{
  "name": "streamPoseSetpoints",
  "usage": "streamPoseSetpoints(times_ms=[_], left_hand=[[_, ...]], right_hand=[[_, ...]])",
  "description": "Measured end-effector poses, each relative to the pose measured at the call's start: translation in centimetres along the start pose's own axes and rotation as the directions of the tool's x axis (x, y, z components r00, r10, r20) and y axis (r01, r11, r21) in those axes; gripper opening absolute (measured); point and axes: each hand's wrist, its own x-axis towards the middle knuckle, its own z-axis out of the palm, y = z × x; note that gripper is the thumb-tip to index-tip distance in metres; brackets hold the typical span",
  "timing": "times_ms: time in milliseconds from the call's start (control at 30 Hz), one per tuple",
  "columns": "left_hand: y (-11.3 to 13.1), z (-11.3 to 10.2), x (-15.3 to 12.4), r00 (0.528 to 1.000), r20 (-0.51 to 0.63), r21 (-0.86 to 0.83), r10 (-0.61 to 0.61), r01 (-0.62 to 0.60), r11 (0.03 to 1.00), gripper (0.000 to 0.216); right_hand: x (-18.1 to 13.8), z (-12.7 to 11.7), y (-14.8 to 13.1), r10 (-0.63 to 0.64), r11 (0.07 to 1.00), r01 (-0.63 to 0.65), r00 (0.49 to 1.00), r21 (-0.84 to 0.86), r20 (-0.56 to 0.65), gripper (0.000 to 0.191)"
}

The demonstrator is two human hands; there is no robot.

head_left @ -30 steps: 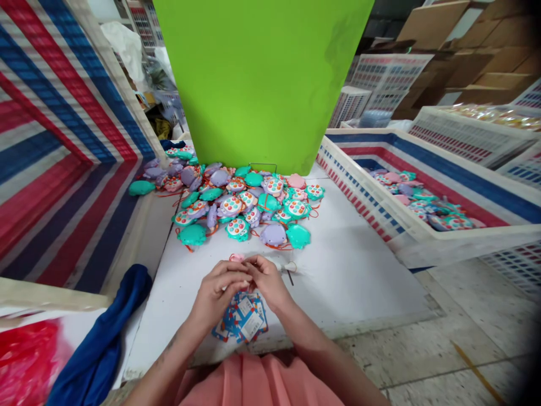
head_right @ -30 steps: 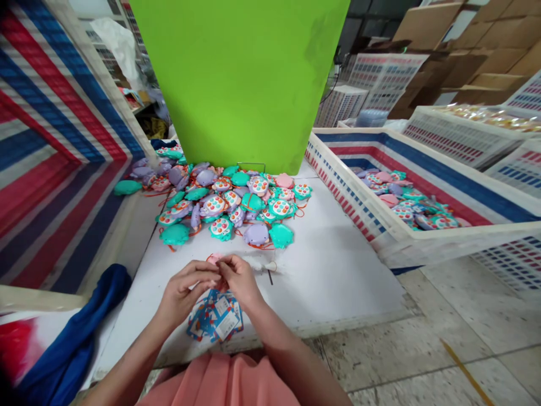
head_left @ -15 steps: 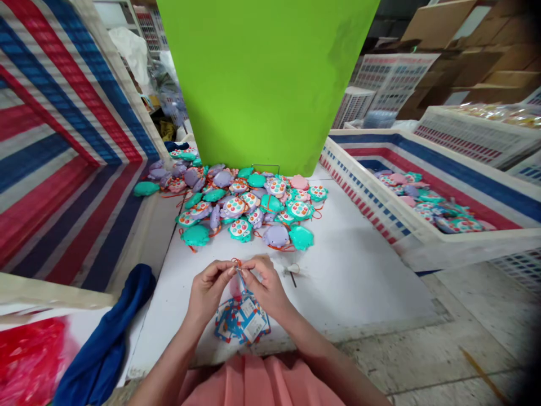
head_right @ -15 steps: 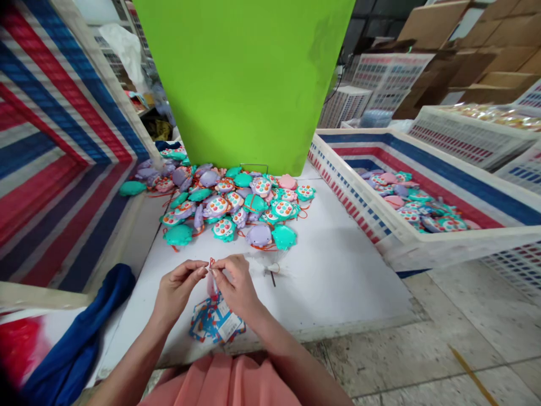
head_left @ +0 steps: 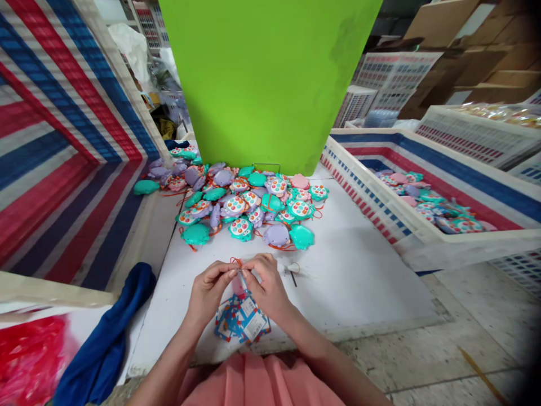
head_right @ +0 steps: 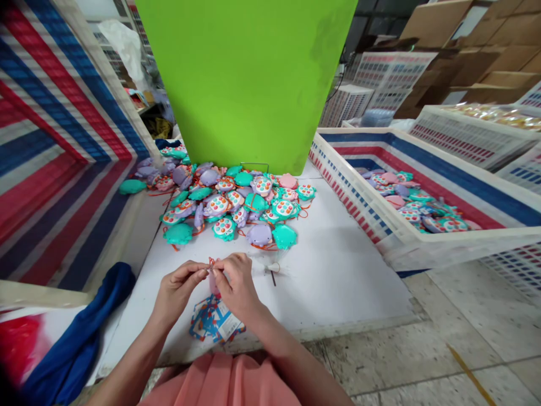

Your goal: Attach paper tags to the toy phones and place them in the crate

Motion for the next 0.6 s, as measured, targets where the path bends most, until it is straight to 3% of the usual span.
streamPoseSetpoints(times_ms=[300,600], left_hand=[[0.19,0.52,-0.02,0.991,-0.008,-0.115,-0.134,0.133,0.984,0.010],[0.55,0.27,0.11,0.999,0.032,0.056,-0.043,0.041,0.998,0.010]], right_hand=[[-0.20,0.30,0.04,0.003,1.000,-0.003,1.000,0.016,-0.013,0.011],[-0.92,0.66,0.00,0.031,0.992,-0.021,0.997,0.127,-0.073,0.010]])
